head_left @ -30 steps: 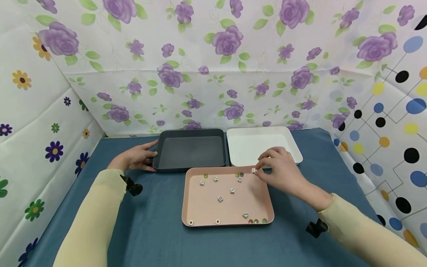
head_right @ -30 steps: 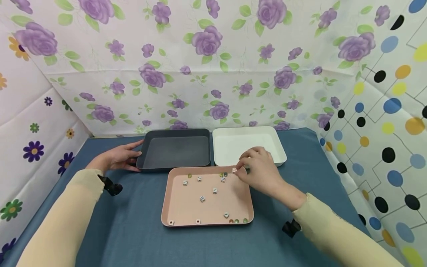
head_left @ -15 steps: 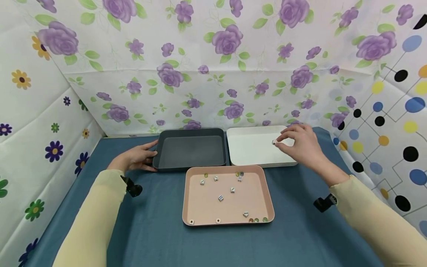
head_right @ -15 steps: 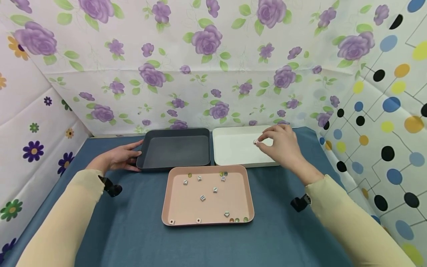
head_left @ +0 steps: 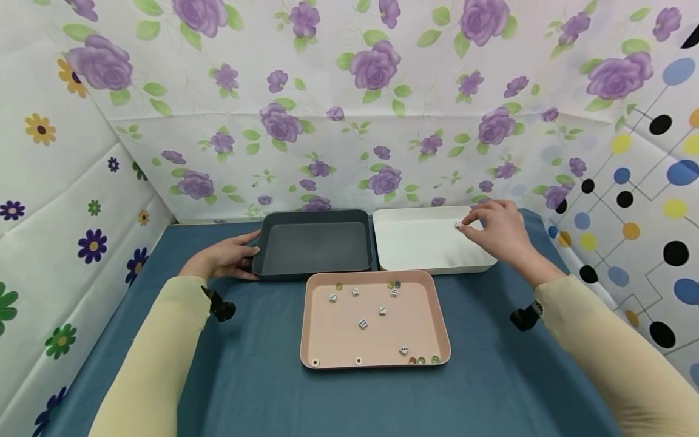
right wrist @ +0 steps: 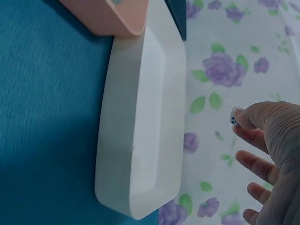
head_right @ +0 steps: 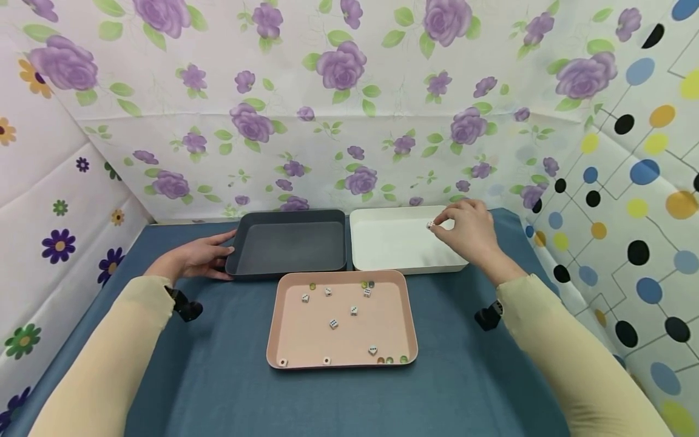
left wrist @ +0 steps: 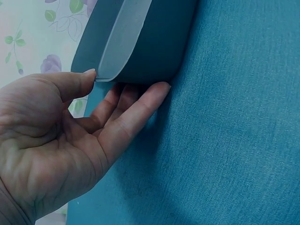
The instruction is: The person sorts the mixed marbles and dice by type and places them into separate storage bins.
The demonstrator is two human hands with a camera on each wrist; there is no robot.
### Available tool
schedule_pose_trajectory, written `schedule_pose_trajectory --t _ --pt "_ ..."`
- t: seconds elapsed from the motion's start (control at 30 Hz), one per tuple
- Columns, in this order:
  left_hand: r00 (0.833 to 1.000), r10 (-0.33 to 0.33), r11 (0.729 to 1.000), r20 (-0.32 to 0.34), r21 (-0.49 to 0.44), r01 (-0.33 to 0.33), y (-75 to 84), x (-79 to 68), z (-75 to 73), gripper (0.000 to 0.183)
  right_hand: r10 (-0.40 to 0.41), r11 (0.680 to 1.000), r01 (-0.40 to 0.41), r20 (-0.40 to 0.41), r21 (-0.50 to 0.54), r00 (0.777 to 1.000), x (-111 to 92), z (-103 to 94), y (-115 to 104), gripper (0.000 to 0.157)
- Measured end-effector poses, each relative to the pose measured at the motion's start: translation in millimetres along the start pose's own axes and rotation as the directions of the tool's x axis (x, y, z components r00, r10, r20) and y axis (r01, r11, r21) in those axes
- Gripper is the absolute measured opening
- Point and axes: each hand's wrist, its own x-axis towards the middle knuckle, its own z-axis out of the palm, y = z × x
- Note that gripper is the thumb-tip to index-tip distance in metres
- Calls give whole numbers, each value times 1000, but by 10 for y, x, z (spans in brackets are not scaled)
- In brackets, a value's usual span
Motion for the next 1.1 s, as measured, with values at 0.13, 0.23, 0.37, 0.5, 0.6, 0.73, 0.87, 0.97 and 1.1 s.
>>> schedule_pose_trajectory --t 0.13,0.23,0.37,0.5,0.6,0.73,0.87,0.97,1.1 --pt "1000 -1 1000 -6 -4 1 4 -8 7 69 31 999 -31 21 -9 999 40 31 90 28" --pt "1000 -2 1000 -8 5 2 13 -16 14 68 53 999 -53 30 -13 998 60 49 151 29" --pt "1000 -3 1000 -13 23 4 17 -18 29 68 72 997 -72 36 -9 997 95 72 223 28" --pt "1000 -8 1000 -23 26 8 15 -11 37 67 69 998 -68 41 -12 997 135 102 272 28" --pt "1000 -10 1000 -19 26 10 9 -4 28 67 48 999 -47 38 -17 998 173 132 300 27" --pt "1000 -9 1000 -17 25 9 0 -1 16 67 18 1000 -17 44 -26 999 225 176 328 25" --pt "1000 -5 1000 -22 31 5 2 -8 21 67 9 999 -7 70 -33 997 251 247 366 23" --pt "1000 -4 999 -23 36 4 7 -16 31 67 12 999 -7 101 -46 995 259 325 401 21" --pt "1000 -6 999 -27 35 6 16 -23 35 67 4 995 9 133 -97 991 280 452 445 18"
